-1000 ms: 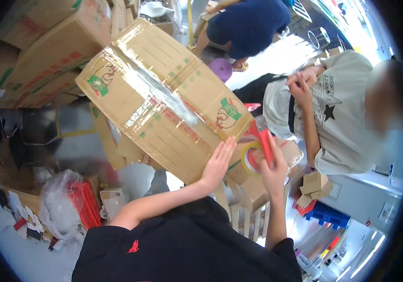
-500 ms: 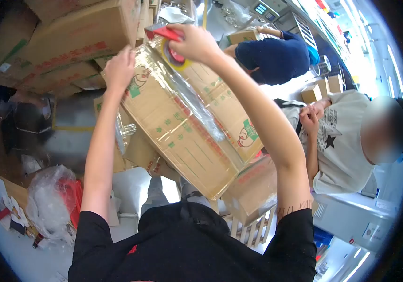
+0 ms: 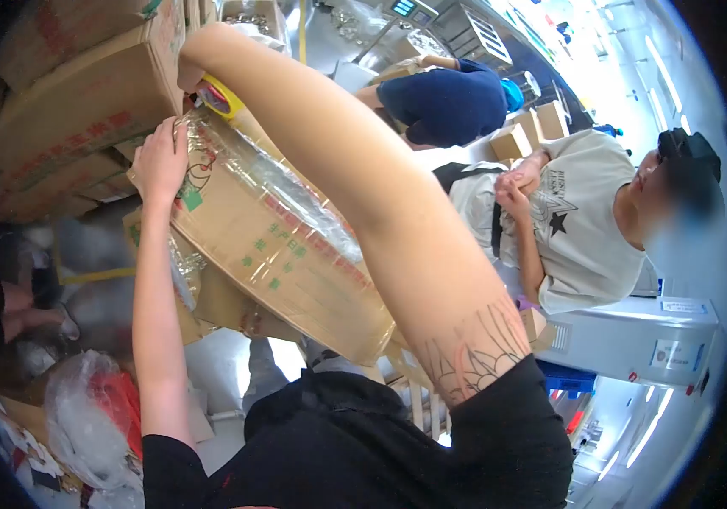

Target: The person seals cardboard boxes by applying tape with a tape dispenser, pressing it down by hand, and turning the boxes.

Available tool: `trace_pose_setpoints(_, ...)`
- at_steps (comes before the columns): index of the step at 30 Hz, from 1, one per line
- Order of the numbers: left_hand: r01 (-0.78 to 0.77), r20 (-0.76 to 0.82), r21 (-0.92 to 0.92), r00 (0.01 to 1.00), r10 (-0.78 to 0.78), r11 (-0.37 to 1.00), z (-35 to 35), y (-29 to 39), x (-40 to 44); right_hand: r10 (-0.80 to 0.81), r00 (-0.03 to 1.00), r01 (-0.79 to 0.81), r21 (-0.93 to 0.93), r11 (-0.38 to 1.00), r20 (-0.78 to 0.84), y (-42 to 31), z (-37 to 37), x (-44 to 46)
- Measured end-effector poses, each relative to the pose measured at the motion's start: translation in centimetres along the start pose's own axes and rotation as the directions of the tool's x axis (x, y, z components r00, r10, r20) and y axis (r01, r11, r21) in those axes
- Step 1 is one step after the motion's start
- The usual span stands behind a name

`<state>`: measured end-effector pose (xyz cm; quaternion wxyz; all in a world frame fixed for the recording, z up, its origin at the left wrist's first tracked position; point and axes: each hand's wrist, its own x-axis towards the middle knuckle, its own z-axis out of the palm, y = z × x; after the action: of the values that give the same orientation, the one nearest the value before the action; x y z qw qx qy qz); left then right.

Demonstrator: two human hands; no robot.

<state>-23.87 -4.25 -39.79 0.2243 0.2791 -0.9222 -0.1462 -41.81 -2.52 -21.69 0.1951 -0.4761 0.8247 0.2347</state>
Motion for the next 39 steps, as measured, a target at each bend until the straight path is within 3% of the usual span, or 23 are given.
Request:
trace_pose_setpoints(5,-0.001,-0.013,0.028,1.000,0.002,1.000,0.0,-0.3,-0.4,-0.122,0.984,0.115,0.060,0.992,0.134,0.5,-0.6,-1.5)
trace_pose_setpoints(7,0.020,0.008,0.003,1.000,-0.020,1.000,0.0,-0.1,-0.3,-0.090,0.992,0.083,0.082,0.993,0.093,1.1,0.9,-2.5)
trace_pose_setpoints(9,0.016,-0.005,-0.007,1.000,-0.016,1.000,0.2,-0.1,-0.5,-0.044,0.998,0.034,0.227,0.973,0.040,2.3,3.0,-2.6)
trace_pose_setpoints(12,-0.003,0.007,-0.014,1.000,0.003,1.000,0.1,-0.3,-0.8,-0.108,0.989,0.081,0.239,0.968,0.099,4.6,6.3,-4.2)
trace_pose_setpoints(14,0.001,0.046,-0.002,0.999,-0.001,1.000,-0.1,0.0,-0.3,-0.213,0.976,0.219,0.192,0.957,-0.050,5.9,8.8,-8.0)
trace_pose_setpoints(18,-0.121,-0.013,-0.151,0.993,0.120,0.981,2.1,-1.1,1.2,-0.106,0.964,0.185,0.333,0.924,-0.242,6.3,13.3,-13.3)
trace_pose_setpoints(19,-0.189,-0.058,-0.329,0.982,0.180,0.925,3.3,-1.2,2.8,-0.087,0.944,0.195,0.323,0.926,-0.319,6.3,14.6,-13.2)
trace_pose_setpoints(20,-0.203,-0.050,-0.333,0.979,0.198,0.921,4.0,-0.2,4.3,-0.069,0.946,0.181,0.337,0.924,-0.318,6.0,14.7,-13.8)
trace_pose_setpoints(21,-0.124,0.101,-0.345,0.980,0.169,0.930,4.5,1.1,5.2,-0.055,0.943,0.164,0.316,0.935,-0.328,5.4,14.8,-14.6)
trace_pose_setpoints(22,-0.042,0.239,-0.340,0.962,0.129,0.939,4.6,1.8,5.9,-0.051,0.937,0.156,0.283,0.946,-0.346,4.9,14.7,-15.1)
trace_pose_setpoints(23,0.014,0.334,-0.136,0.942,0.032,0.991,2.8,4.0,5.9,-0.039,0.934,0.144,0.273,0.951,-0.356,4.9,15.1,-15.3)
trace_pose_setpoints(24,0.006,0.349,-0.137,0.936,0.043,0.991,3.2,4.4,5.8,-0.027,0.938,0.134,0.289,0.948,-0.347,4.9,15.5,-16.1)
trace_pose_setpoints(29,0.015,0.297,-0.089,0.955,0.012,0.996,4.4,3.9,6.3,-0.031,0.943,0.129,0.278,0.952,-0.331,6.1,16.9,-22.1)
trace_pose_setpoints(33,0.042,0.336,-0.054,0.941,-0.022,0.998,4.5,4.4,6.9,0.020,0.840,0.185,0.320,0.929,-0.543,7.0,22.4,-30.9)
trace_pose_setpoints(39,0.045,0.317,0.160,0.944,-0.095,0.986,6.4,6.8,7.7,0.196,0.890,0.031,0.483,0.875,-0.412,7.8,28.3,-42.6)
